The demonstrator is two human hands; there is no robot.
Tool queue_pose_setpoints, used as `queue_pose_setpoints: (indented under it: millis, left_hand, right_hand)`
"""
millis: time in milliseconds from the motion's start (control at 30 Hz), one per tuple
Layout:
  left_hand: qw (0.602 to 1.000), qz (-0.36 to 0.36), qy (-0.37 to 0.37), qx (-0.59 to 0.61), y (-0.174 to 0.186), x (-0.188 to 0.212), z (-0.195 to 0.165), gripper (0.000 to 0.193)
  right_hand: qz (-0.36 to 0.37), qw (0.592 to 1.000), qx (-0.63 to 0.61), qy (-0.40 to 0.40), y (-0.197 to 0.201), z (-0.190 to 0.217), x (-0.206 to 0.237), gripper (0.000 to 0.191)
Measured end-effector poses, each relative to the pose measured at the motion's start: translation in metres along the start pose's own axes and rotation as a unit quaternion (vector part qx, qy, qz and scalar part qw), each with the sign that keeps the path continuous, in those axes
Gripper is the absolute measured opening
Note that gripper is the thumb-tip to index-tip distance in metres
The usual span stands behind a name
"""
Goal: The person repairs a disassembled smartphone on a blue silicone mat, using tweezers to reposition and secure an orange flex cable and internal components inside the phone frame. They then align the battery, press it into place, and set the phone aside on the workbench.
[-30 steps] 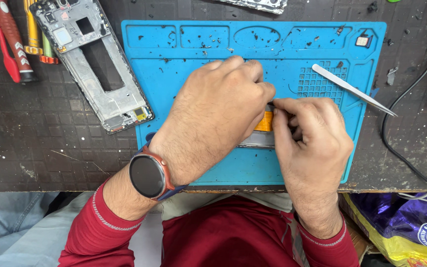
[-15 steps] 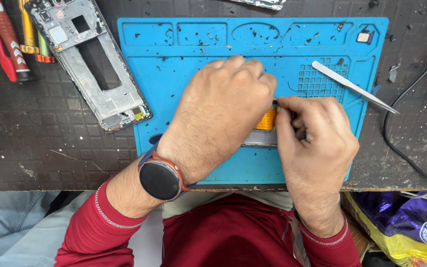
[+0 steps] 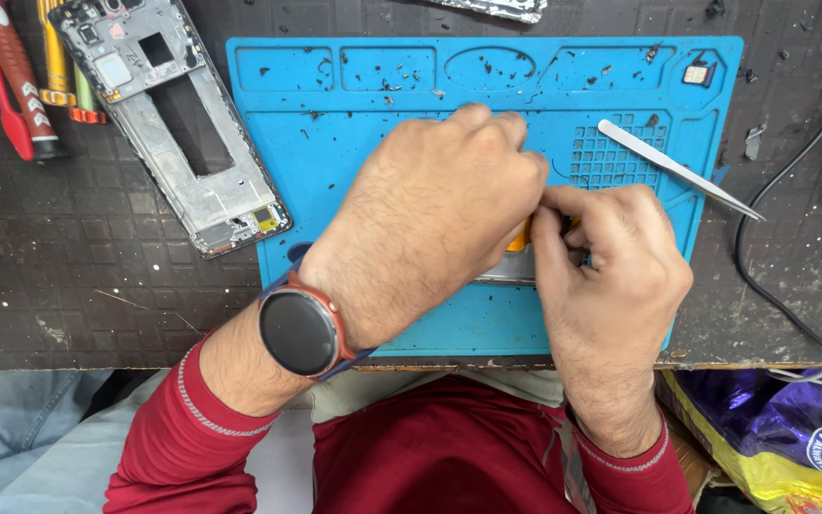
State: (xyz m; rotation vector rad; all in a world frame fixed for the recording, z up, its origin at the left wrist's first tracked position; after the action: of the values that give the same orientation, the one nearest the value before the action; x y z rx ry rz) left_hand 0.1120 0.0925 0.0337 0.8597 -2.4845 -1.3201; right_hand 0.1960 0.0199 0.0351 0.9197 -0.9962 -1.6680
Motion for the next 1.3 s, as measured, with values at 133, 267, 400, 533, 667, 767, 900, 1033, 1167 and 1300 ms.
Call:
queue_pose_setpoints:
  millis: [133, 267, 400, 533, 667, 767, 900, 1033, 1167, 1300]
  left_hand:
    - [1.000, -0.013, -0.002, 0.013, -0.001, -0.002, -0.001, 0.009]
    - [1.000, -0.008, 0.008, 0.001, -0.005, -0.002, 0.001, 0.009]
    - [1.000, -0.023, 0.014, 0.006, -0.006, -0.003, 0.001, 0.008]
    - [1.000, -0.020, 0.020, 0.009, -0.008, -0.004, 0.003, 0.008]
    - [1.000, -0.015, 0.020, 0.006, -0.009, -0.006, 0.004, 0.007]
    - [1.000, -0.014, 0.012, 0.001, -0.009, -0.007, 0.003, 0.008]
    - [1.000, -0.014, 0.016, -0.004, -0.009, -0.007, 0.004, 0.007]
    - [1.000, -0.017, 0.011, 0.011, -0.009, -0.008, 0.005, 0.008]
    - [1.000, -0.019, 0.019, 0.013, -0.009, -0.009, 0.009, 0.009]
    - [0.999, -0.018, 0.021, 0.023, -0.009, -0.009, 0.010, 0.009]
  right_hand:
    - [0.005, 1.000, -0.005, -0.002, 0.000, -0.001, 0.000, 0.015]
    - [0.011, 1.000, -0.016, 0.001, 0.001, -0.001, 0.001, 0.015]
    - [0.008, 1.000, -0.007, 0.003, 0.002, 0.002, 0.001, 0.018]
    - [0.001, 1.000, 0.001, -0.003, 0.006, 0.004, -0.002, 0.016]
    - [-0.001, 1.000, -0.011, -0.023, 0.012, 0.004, -0.007, 0.019]
    - [0.000, 1.000, 0.013, -0.024, 0.018, 0.008, -0.011, 0.021]
    - [0.015, 0.999, 0.034, 0.011, 0.021, 0.014, -0.019, 0.022]
    - [0.014, 0.993, 0.072, 0.092, 0.020, 0.028, -0.020, 0.021]
    - [0.017, 0.993, 0.071, 0.095, 0.016, 0.024, -0.019, 0.020]
    - [0.033, 0.989, 0.101, 0.099, 0.010, 0.018, -0.020, 0.016]
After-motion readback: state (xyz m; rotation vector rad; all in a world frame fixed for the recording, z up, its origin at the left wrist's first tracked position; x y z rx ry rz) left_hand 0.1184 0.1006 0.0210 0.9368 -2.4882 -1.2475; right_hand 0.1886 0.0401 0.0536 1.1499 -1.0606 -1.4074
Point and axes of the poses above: each hand's wrist, its own x-axis away from the middle knuckle, its own y-axis out of the back of the hand, z = x × y, the point moved 10 cm from there along -x, towards the middle knuckle, and after that the axes turned 12 degrees about x, right-handed, at the moved point
